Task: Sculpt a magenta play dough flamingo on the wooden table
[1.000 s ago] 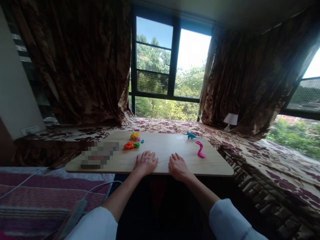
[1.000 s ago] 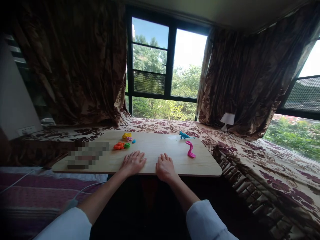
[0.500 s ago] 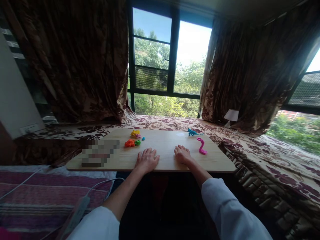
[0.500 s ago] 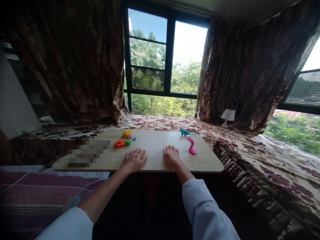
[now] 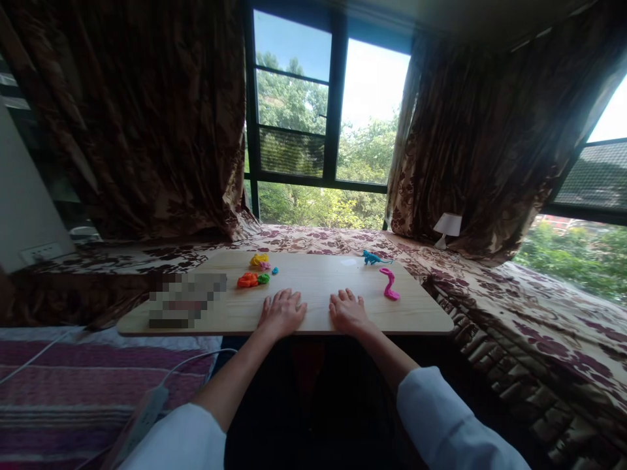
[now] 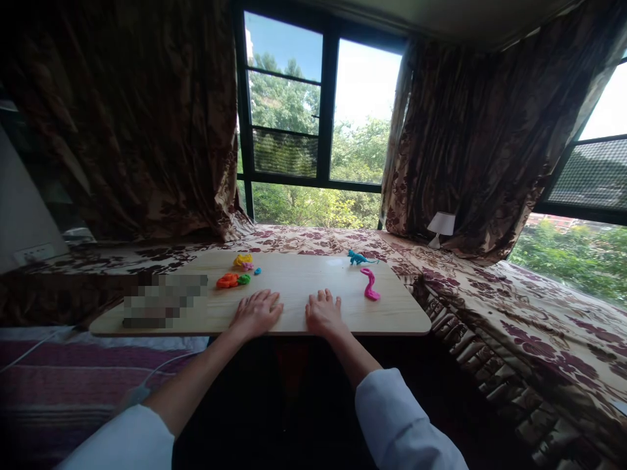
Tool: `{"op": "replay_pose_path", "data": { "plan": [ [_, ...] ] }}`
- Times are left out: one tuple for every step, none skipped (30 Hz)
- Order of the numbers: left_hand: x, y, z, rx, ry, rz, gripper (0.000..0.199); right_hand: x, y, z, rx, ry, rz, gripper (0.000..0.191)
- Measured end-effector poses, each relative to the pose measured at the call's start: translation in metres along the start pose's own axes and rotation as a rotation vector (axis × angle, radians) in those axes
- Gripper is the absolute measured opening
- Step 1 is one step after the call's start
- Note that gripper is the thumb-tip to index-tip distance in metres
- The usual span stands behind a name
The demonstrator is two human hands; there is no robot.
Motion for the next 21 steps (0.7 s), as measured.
{"op": "replay_pose_path", "data": {
  "plan": [
    [0.0, 0.0, 0.0, 0.0, 0.006, -0.005, 0.044, 0.007, 0.001, 0.0, 0.018, 0.023, 0.003, 0.043],
    [0.001, 0.0, 0.0, -0.001, 0.014, -0.012, 0.044, 0.015, 0.002, -0.001, 0.041, 0.049, 0.005, 0.042],
    [0.001, 0.0, 0.0, -0.002, 0.021, -0.022, 0.044, 0.023, 0.003, -0.002, 0.065, 0.073, 0.002, 0.042],
    [0.001, -0.001, 0.0, -0.005, 0.029, -0.032, 0.044, 0.031, 0.002, -0.004, 0.087, 0.091, -0.007, 0.041],
    [0.0, -0.001, 0.0, -0.007, 0.034, -0.041, 0.044, 0.038, 0.0, -0.005, 0.105, 0.1, -0.017, 0.041],
    [0.0, -0.002, 0.0, -0.01, 0.037, -0.047, 0.044, 0.044, -0.004, -0.006, 0.12, 0.1, -0.027, 0.04],
    [0.0, -0.003, 0.0, -0.013, 0.038, -0.05, 0.044, 0.049, -0.008, -0.008, 0.133, 0.092, -0.034, 0.04],
    [-0.001, -0.003, 0.001, -0.017, 0.037, -0.051, 0.044, 0.053, -0.013, -0.01, 0.15, 0.083, -0.037, 0.04],
    [-0.001, -0.004, 0.001, -0.022, 0.033, -0.05, 0.044, 0.054, -0.019, -0.014, 0.168, 0.072, -0.036, 0.04],
    [-0.001, -0.005, 0.001, -0.029, 0.029, -0.047, 0.043, 0.053, -0.025, -0.018, 0.186, 0.06, -0.031, 0.04],
    [-0.001, -0.006, 0.002, -0.04, 0.025, -0.044, 0.043, 0.051, -0.031, -0.024, 0.202, 0.05, -0.023, 0.041],
    [-0.001, -0.007, 0.003, -0.054, 0.02, -0.042, 0.042, 0.046, -0.037, -0.03, 0.212, 0.045, -0.012, 0.042],
    [0.0, -0.008, 0.005, -0.075, 0.01, -0.044, 0.041, 0.04, -0.041, -0.036, 0.226, 0.039, 0.006, 0.043],
    [0.002, -0.009, 0.007, -0.111, -0.008, -0.047, 0.039, 0.032, -0.044, -0.04, 0.246, 0.029, 0.029, 0.043],
    [0.005, -0.009, 0.01, -0.157, -0.032, -0.053, 0.038, 0.024, -0.046, -0.043, 0.274, 0.012, 0.051, 0.041],
    [0.007, -0.009, 0.012, -0.2, -0.059, -0.057, 0.036, 0.016, -0.046, -0.042, 0.322, -0.019, 0.069, 0.039],
    [0.01, -0.008, 0.013, -0.248, -0.085, -0.064, 0.035, 0.009, -0.047, -0.04, 0.367, -0.054, 0.065, 0.037],
    [0.012, -0.007, 0.012, -0.307, -0.1, -0.073, 0.035, 0.004, -0.049, -0.037, 0.398, -0.079, 0.035, 0.037],
    [0.015, -0.006, 0.008, -0.376, -0.097, -0.081, 0.036, 0.001, -0.05, -0.034, 0.413, -0.092, -0.002, 0.037],
    [0.016, -0.005, 0.001, -0.451, -0.079, -0.089, 0.037, -0.001, -0.05, -0.031, 0.411, -0.091, -0.049, 0.038],
    [0.017, -0.004, -0.008, -0.539, -0.045, -0.093, 0.038, -0.001, -0.049, -0.027, 0.402, -0.083, -0.091, 0.037]
  ]
}}
Point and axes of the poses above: each hand's wrist, its own x-axis towards the middle knuckle, its own y-axis out of the palm, z = x × y, the point moved 10 cm from there along x, towards the middle knuckle, and after that the axes turned 10 degrees about -z, right-handed, at the moved point
